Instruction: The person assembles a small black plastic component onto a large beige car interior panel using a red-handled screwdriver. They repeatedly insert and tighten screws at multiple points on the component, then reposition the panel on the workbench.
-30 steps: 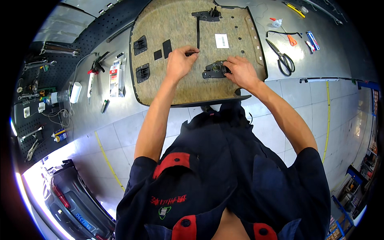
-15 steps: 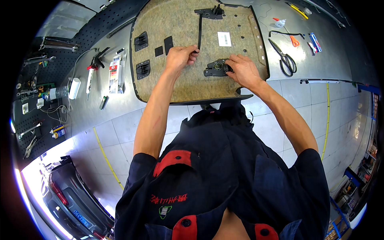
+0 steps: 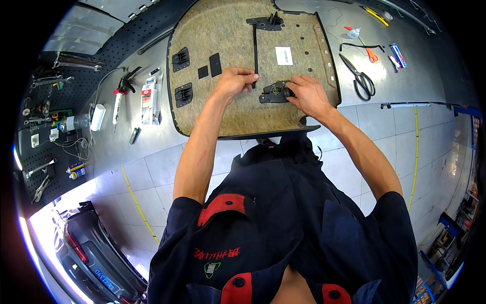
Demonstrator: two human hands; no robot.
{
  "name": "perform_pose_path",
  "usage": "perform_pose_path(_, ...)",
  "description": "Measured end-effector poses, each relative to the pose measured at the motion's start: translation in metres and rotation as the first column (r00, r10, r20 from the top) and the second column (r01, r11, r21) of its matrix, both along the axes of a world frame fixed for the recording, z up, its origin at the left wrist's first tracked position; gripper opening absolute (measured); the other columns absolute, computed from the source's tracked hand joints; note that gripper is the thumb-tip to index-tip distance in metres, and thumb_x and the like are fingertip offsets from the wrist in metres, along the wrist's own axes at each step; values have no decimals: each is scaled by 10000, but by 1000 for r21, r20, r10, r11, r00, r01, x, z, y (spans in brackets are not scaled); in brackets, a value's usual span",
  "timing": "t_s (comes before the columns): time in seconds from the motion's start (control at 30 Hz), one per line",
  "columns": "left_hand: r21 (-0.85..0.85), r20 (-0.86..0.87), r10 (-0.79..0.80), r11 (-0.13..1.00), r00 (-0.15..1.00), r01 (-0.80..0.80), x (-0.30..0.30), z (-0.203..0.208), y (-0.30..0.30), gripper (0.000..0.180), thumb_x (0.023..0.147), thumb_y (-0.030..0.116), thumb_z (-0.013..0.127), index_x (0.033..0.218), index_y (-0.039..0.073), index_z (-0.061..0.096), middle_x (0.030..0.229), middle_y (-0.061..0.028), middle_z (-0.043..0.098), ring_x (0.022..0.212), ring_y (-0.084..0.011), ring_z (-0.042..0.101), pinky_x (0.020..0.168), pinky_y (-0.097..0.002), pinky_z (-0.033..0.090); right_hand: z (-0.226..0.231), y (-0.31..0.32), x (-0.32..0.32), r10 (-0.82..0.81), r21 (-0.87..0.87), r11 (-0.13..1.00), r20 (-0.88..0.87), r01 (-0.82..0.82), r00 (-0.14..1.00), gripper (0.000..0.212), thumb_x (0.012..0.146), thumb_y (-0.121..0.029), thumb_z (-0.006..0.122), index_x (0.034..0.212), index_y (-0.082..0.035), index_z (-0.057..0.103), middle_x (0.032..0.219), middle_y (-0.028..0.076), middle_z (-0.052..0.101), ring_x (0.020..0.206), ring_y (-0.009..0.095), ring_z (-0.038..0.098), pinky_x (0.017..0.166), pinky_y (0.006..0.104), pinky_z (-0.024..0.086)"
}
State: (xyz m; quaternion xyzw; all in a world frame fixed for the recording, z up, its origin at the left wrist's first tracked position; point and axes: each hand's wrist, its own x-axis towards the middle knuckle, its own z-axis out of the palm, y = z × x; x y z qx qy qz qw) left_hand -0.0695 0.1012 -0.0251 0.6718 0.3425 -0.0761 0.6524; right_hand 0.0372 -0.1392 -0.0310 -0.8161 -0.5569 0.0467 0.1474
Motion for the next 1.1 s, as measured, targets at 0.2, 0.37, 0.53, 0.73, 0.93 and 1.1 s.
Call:
perform_pose_path(0.2, 4, -29, -172, 985, 985, 172, -7, 2, 2, 283, 857, 267, 834, 1022, 62, 729, 867, 13, 708, 745, -93, 613, 645, -258, 416, 0, 0, 0, -11, -12, 1000, -21, 11, 1000, 314, 774, -179, 787, 1053, -65, 699, 1024, 69, 615, 1030, 285, 606, 910, 432, 493)
perform_pose_path(0.37, 2, -43, -264, 964, 964, 264, -14, 2, -3, 298, 817, 300, 866, 973, 78, 744, 850, 18, 698, 741, -95, 599, 662, -269, 422, 1, 1, -1, -26, -36, 999, -43, 24, 999, 286, 785, -175, 781, 1039, -71, 704, 1026, 71, 616, 1041, 290, 608, 923, 443, 491)
perform_pose_path(0.53, 61, -23, -295, 953, 955, 296, -14, 3, -9, 278, 788, 196, 884, 953, 11, 759, 845, -41, 724, 756, -116, 621, 655, -290, 452, 1, 1, -3, -34, -25, 999, -40, 33, 999, 281, 786, -169, 778, 1038, -69, 706, 1026, 72, 617, 1046, 288, 609, 925, 442, 490)
perform_pose_path(0.73, 71, -41, -315, 946, 948, 317, -14, -3, -7, 231, 799, 164, 868, 920, 6, 751, 838, -57, 724, 773, -134, 642, 690, -294, 496, 2, 0, -3, -30, -11, 999, -31, 30, 999, 277, 783, -180, 774, 1028, -69, 706, 1023, 70, 617, 1047, 287, 609, 927, 439, 491)
perform_pose_path(0.93, 147, -32, -329, 932, 944, 330, -14, -8, -8, 221, 801, 151, 861, 907, -9, 752, 843, -69, 728, 769, -134, 647, 708, -310, 517, -2, -2, -1, -14, 17, 1000, -14, 15, 1000, 366, 767, -176, 795, 1098, -51, 701, 1006, 70, 618, 990, 286, 609, 879, 422, 495)
perform_pose_path(1.1, 156, -71, -349, 921, 934, 356, -15, -14, -12, 199, 790, 141, 866, 885, 9, 750, 816, -52, 719, 724, -126, 620, 654, -291, 477, -2, 0, 0, -26, -11, 1000, -36, 26, 999, 280, 771, -181, 781, 1012, -61, 705, 1018, 71, 620, 1025, 291, 617, 916, 438, 493)
